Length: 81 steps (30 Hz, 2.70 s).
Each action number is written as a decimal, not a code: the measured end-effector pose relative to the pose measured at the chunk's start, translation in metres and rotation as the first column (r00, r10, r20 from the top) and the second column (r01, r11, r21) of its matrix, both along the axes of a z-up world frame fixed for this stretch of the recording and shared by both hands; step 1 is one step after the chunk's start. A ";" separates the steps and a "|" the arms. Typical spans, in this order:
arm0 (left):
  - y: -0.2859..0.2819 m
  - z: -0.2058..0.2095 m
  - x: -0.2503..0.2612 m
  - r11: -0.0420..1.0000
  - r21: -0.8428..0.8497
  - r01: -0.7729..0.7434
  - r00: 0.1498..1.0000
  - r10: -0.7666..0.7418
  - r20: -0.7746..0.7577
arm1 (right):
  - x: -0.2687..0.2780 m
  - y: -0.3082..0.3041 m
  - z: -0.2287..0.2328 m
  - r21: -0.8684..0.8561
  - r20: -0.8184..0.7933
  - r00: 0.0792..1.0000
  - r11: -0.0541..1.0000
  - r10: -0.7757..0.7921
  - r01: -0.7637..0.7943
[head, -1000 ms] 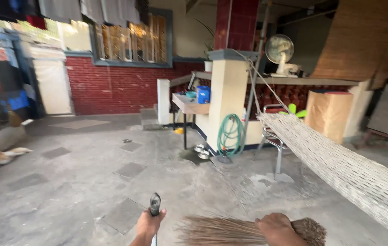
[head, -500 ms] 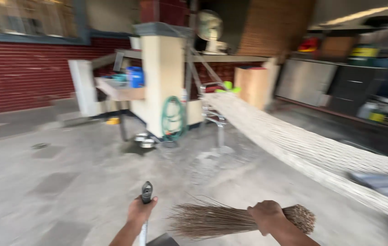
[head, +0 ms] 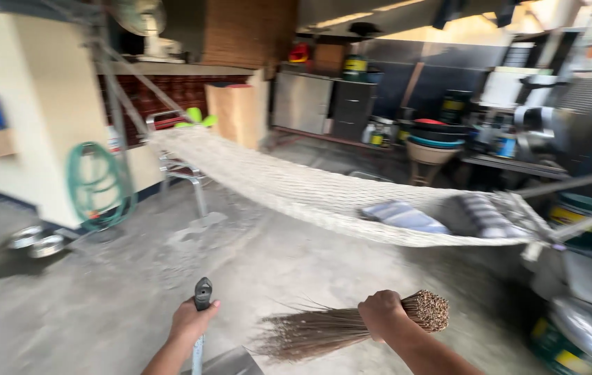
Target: Sweeping the concrete floor in an outdoor area using a stick broom and a dustpan.
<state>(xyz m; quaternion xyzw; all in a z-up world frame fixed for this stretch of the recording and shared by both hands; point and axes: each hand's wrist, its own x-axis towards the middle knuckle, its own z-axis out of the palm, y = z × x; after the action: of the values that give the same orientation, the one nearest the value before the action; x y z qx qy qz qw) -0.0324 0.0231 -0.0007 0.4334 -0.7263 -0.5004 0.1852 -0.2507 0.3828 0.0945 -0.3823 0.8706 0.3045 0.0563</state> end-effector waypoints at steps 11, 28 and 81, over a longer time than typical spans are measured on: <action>0.200 -0.016 -0.172 0.951 0.064 0.301 0.954 -0.300 -0.022 | -0.062 0.226 0.000 0.126 -0.052 0.956 0.948 -0.289 0.294; 0.516 -0.039 -0.395 0.606 0.137 0.783 0.611 -0.791 0.007 | -0.090 0.540 -0.050 0.104 -0.124 0.722 0.715 -0.681 0.691; 1.369 -0.144 -0.729 -0.340 0.064 0.938 -0.331 -0.936 -0.123 | -0.270 1.152 -0.081 0.368 -0.517 0.486 0.330 -0.705 0.870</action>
<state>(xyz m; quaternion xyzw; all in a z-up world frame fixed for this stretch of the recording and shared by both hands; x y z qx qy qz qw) -0.7616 1.3921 -0.1447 -0.3352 -0.7345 -0.4925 -0.3249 -0.5208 1.5344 0.0133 0.1763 0.8006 0.5378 0.1966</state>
